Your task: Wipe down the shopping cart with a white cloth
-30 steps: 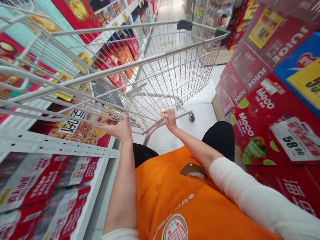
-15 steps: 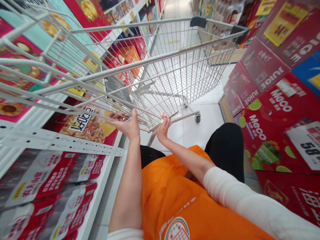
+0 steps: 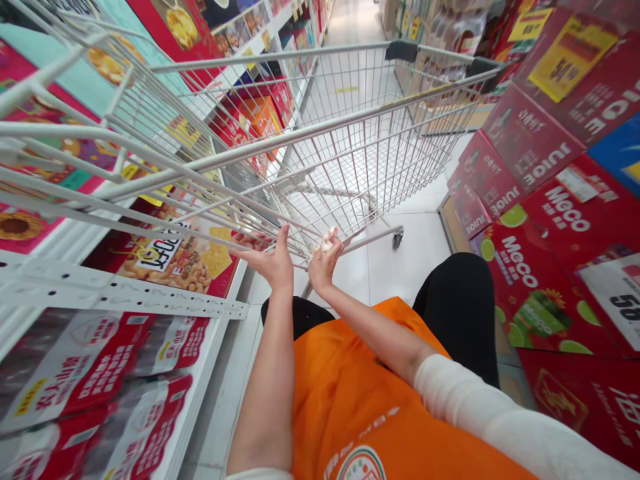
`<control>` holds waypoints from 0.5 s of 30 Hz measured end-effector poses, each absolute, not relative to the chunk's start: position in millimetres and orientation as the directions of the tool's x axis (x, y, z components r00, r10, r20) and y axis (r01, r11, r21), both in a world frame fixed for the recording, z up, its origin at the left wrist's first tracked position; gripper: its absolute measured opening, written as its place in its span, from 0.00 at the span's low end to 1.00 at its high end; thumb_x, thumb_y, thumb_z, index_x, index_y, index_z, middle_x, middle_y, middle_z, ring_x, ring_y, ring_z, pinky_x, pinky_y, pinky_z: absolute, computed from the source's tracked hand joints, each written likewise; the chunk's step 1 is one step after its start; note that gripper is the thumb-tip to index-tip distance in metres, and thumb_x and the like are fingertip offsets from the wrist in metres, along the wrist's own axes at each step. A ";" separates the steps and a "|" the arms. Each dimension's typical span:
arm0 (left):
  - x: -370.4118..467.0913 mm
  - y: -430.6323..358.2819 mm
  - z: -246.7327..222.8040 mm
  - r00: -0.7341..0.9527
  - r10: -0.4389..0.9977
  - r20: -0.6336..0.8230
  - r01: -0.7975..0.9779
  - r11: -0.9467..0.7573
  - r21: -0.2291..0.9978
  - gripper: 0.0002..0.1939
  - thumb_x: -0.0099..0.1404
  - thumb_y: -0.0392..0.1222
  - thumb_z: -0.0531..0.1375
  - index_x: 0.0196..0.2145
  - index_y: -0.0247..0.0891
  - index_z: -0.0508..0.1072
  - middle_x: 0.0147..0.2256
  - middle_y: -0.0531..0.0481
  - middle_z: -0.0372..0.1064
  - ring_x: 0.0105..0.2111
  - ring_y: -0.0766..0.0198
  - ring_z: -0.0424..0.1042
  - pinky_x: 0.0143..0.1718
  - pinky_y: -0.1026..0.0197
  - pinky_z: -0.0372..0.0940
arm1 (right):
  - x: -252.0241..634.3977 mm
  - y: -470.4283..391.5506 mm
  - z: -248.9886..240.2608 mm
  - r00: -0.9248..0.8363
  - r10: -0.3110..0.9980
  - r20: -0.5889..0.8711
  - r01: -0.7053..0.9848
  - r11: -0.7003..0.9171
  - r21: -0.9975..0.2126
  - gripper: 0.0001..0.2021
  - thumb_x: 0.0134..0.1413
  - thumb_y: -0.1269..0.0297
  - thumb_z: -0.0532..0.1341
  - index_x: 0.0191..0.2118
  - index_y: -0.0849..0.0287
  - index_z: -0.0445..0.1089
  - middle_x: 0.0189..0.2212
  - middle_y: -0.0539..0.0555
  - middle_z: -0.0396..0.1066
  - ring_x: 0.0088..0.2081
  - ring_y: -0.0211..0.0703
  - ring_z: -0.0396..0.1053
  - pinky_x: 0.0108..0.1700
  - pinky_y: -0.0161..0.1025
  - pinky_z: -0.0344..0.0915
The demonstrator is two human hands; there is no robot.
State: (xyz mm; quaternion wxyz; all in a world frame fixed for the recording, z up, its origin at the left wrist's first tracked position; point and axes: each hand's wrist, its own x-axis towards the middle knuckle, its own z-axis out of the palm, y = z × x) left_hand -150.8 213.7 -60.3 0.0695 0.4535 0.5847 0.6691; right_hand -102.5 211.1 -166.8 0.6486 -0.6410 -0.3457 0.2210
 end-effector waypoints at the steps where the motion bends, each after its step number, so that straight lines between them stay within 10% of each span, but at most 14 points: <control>1: -149.7 214.2 -59.9 -0.584 0.622 0.522 0.428 -0.311 0.849 0.48 0.50 0.68 0.71 0.55 0.42 0.52 0.44 0.47 0.63 0.42 0.63 0.70 0.45 0.60 0.69 | -100.0 210.6 -160.3 0.675 0.724 0.144 0.130 0.075 -0.989 0.24 0.51 0.80 0.49 0.54 0.60 0.57 0.55 0.69 0.63 0.64 0.53 0.59 0.66 0.62 0.60; 10: -151.4 221.6 -67.0 -0.502 0.704 0.503 0.249 -0.439 0.863 0.44 0.60 0.83 0.42 0.54 0.42 0.56 0.39 0.47 0.63 0.36 0.61 0.69 0.45 0.56 0.69 | -100.2 203.2 -59.7 0.426 0.751 0.504 0.348 0.378 -0.858 0.20 0.62 0.72 0.52 0.60 0.56 0.58 0.55 0.64 0.62 0.61 0.48 0.63 0.64 0.49 0.66; 15: -141.4 219.6 -68.0 -0.453 0.760 0.466 0.161 -0.445 0.881 0.39 0.65 0.79 0.40 0.53 0.43 0.62 0.39 0.47 0.64 0.36 0.61 0.69 0.45 0.57 0.69 | -71.3 205.5 -68.3 0.557 0.745 0.368 0.278 0.250 -0.927 0.16 0.62 0.73 0.51 0.53 0.56 0.64 0.47 0.61 0.67 0.53 0.50 0.69 0.58 0.50 0.69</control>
